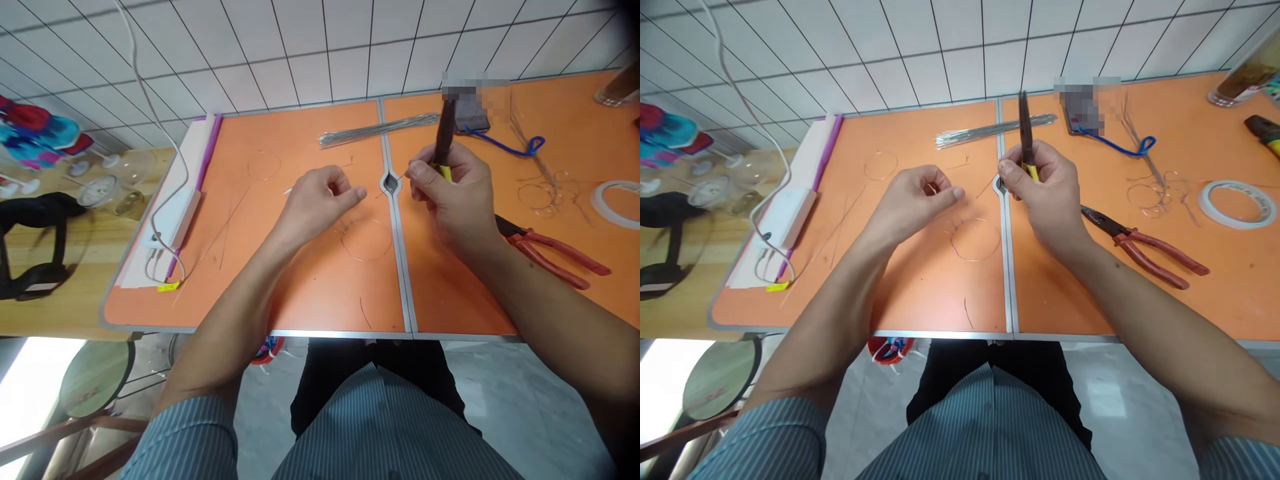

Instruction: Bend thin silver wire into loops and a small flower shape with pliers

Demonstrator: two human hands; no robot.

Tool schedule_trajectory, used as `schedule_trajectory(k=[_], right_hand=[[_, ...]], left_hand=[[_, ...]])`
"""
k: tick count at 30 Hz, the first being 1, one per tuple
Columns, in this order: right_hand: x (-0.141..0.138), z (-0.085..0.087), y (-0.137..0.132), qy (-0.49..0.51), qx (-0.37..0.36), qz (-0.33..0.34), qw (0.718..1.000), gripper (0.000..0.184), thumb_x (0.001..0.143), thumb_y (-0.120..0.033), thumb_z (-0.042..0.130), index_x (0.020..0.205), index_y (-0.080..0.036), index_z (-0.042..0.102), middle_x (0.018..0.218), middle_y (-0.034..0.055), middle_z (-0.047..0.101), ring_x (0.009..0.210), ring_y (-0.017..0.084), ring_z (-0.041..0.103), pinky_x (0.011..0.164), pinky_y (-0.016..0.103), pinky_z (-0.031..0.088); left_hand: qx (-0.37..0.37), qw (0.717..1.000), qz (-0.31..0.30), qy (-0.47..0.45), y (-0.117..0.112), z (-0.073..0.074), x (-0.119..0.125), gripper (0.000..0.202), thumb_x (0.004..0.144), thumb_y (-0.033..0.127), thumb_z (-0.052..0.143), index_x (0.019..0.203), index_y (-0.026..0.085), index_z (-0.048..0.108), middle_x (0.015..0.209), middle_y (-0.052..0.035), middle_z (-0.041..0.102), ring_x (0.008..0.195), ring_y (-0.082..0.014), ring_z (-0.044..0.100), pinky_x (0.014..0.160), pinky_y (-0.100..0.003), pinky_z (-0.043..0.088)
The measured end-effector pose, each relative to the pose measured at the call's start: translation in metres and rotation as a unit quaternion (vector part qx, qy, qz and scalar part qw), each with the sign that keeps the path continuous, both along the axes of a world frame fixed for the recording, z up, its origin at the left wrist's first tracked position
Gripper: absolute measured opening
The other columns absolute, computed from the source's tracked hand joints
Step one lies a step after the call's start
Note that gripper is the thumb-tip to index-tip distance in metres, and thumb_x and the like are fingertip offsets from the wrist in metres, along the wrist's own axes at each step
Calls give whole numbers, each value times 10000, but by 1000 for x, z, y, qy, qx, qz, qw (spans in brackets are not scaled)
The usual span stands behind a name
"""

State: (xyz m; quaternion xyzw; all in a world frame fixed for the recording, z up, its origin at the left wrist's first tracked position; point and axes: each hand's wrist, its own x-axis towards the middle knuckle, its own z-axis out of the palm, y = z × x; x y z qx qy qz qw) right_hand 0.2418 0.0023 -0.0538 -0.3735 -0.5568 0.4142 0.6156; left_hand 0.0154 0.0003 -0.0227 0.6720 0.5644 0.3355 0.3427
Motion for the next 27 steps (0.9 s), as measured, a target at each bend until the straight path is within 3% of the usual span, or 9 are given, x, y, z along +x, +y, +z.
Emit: schedule_trajectory(k=[3,8,14,17,22,27], right_hand=[[4,-3,6,-25,-46,-6,999,141,901,-302,863,883,-239,739,791,-23,627,658,118,502,628,289,411],[4,-8,8,-40,-123,28,991,160,854,-283,858,843,-213,714,831,6,664,662,116,482,616,286,391],[2,-14,7,-21,-188,96,977,189,828,-301,843,861,-205,683,765,-18,578,648,107,466,601,275,358],[3,-19,9,-11,-217,138,966,208,814,-303,859,864,-199,686,813,4,602,679,114,494,592,271,350],[5,-25,12,-24,-250,187,950,219,827,-289,891,850,-193,695,786,17,587,683,123,501,591,272,343],[6,-25,13,-19,-259,201,944,209,833,-259,886,842,-192,688,745,8,553,661,122,476,572,271,312]], left_hand=[[16,984,1,180,-1,4,-14,178,897,350,778,832,209,690,965,-65,738,840,-211,624,693,-342,414],[9,951,1,311,-12,-15,-17,85,947,275,657,970,217,715,1152,-112,743,1042,-295,667,733,-384,407],[11,931,-4,366,-17,-42,-12,99,926,173,612,894,223,691,1108,-117,713,1051,-303,660,674,-378,392],[19,938,1,346,-15,-44,-12,139,925,135,597,841,216,672,1093,-109,715,1039,-281,661,701,-369,421],[17,948,32,315,-13,-46,-11,118,973,244,624,1048,232,713,1176,-102,724,1084,-283,672,747,-376,451],[16,942,31,335,-9,-52,-8,101,913,160,597,866,222,660,1115,-109,711,1032,-287,658,718,-376,428]])
